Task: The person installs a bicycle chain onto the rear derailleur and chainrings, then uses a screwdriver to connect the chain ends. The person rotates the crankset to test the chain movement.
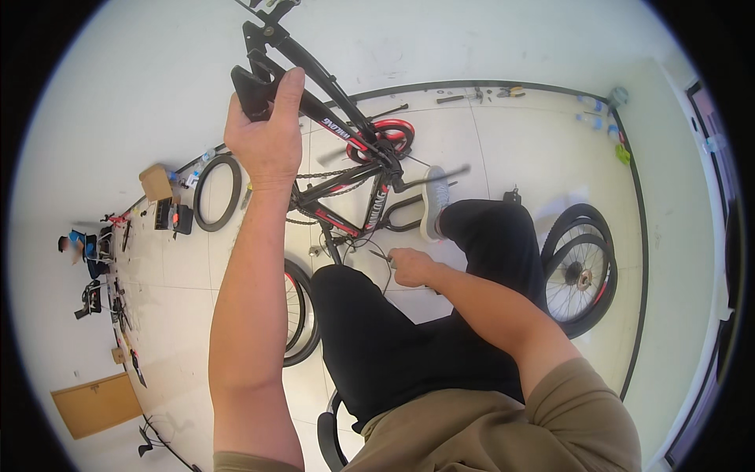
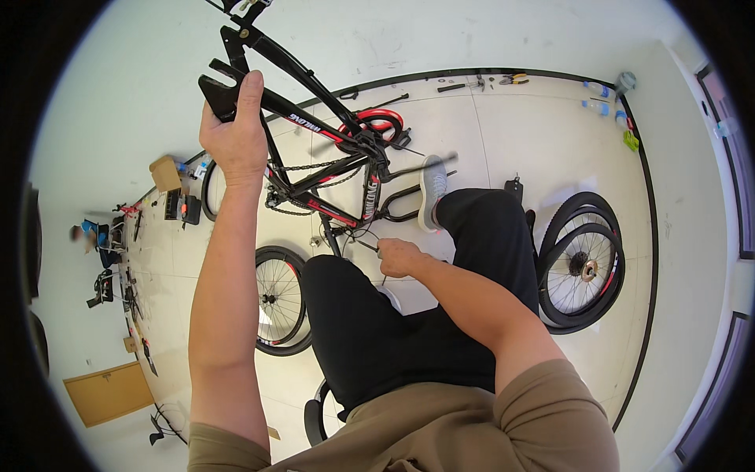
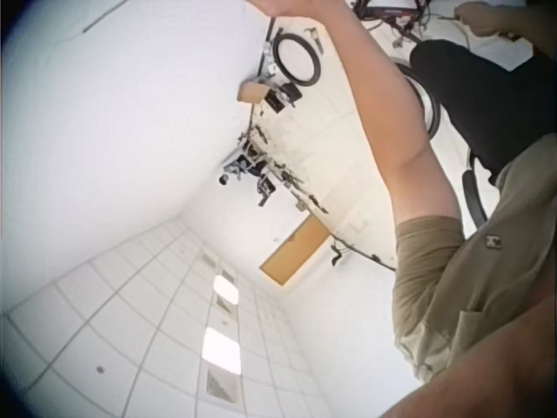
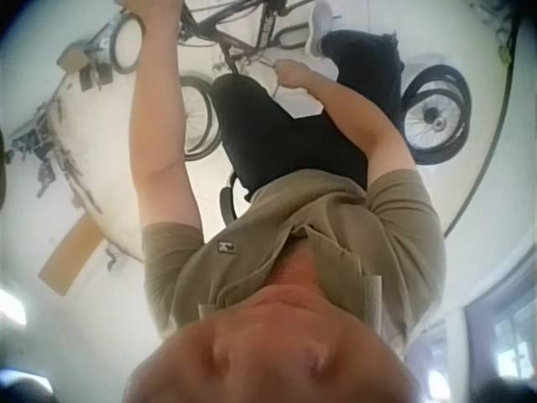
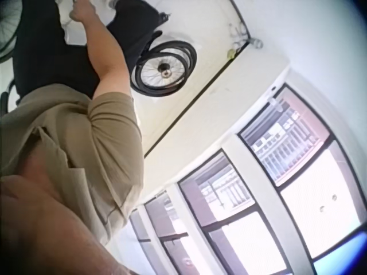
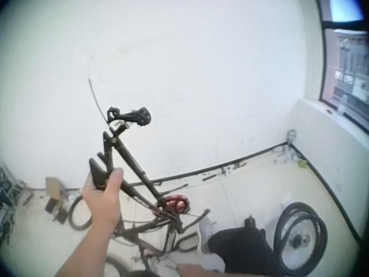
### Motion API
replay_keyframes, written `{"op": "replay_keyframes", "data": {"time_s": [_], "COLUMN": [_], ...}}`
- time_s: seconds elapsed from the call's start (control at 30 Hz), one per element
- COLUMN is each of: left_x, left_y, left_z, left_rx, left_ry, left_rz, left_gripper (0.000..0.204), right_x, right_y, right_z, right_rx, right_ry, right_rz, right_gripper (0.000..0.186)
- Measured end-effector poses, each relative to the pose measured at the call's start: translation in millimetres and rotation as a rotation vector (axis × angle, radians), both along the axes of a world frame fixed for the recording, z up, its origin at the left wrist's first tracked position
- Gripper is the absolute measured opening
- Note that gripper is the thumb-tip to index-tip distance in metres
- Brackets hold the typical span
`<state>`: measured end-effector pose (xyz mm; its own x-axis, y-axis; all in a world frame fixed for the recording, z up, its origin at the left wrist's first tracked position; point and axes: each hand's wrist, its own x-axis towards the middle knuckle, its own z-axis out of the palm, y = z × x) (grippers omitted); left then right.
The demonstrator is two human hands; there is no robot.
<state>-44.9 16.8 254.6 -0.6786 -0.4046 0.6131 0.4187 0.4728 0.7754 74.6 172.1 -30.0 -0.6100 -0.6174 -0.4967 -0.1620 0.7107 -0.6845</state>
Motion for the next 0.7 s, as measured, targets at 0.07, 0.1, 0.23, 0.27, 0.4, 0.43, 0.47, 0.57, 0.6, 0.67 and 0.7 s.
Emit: {"op": "replay_keyframes", "data": {"time_s": [0.07,0.1,0.23,0.27,0.4,0.43,0.47,0.57,0.6,0.67,0.7], "left_x": [0,0,-1,-1,2,2,2,0,1,2,2], "left_y": [0,-1,-3,-3,0,0,-1,-2,-2,-2,-1], "left_z": [0,-1,-1,-1,1,0,0,-2,-2,-1,-1], "left_rx": [-0.003,-0.011,-0.039,-0.031,-0.021,-0.022,-0.013,0.005,0.006,-0.013,-0.011], "left_ry": [0.005,0.001,0.005,0.007,0.001,-0.002,0.000,-0.004,-0.010,-0.008,-0.005], "left_rz": [0.005,0.009,0.021,0.015,0.002,0.000,-0.005,-0.013,-0.012,0.002,0.001], "left_gripper": [0.033,0.033,0.032,0.032,0.032,0.032,0.032,0.032,0.032,0.031,0.031], "right_x": [4,7,15,16,23,24,26,30,31,31,31], "right_y": [3,5,10,12,19,20,21,24,25,27,28], "right_z": [7,11,28,38,47,50,55,57,57,59,60], "right_rx": [-0.002,-0.003,0.002,0.016,0.044,0.043,0.042,0.032,0.028,0.030,0.031], "right_ry": [-0.002,-0.003,-0.030,-0.045,-0.033,-0.032,-0.030,-0.042,-0.049,-0.057,-0.061], "right_rz": [0.004,0.006,0.069,0.088,0.181,0.188,0.194,0.205,0.208,0.201,0.199], "right_gripper": [0.033,0.032,0.033,0.032,0.032,0.031,0.031,0.030,0.030,0.030,0.030]}}
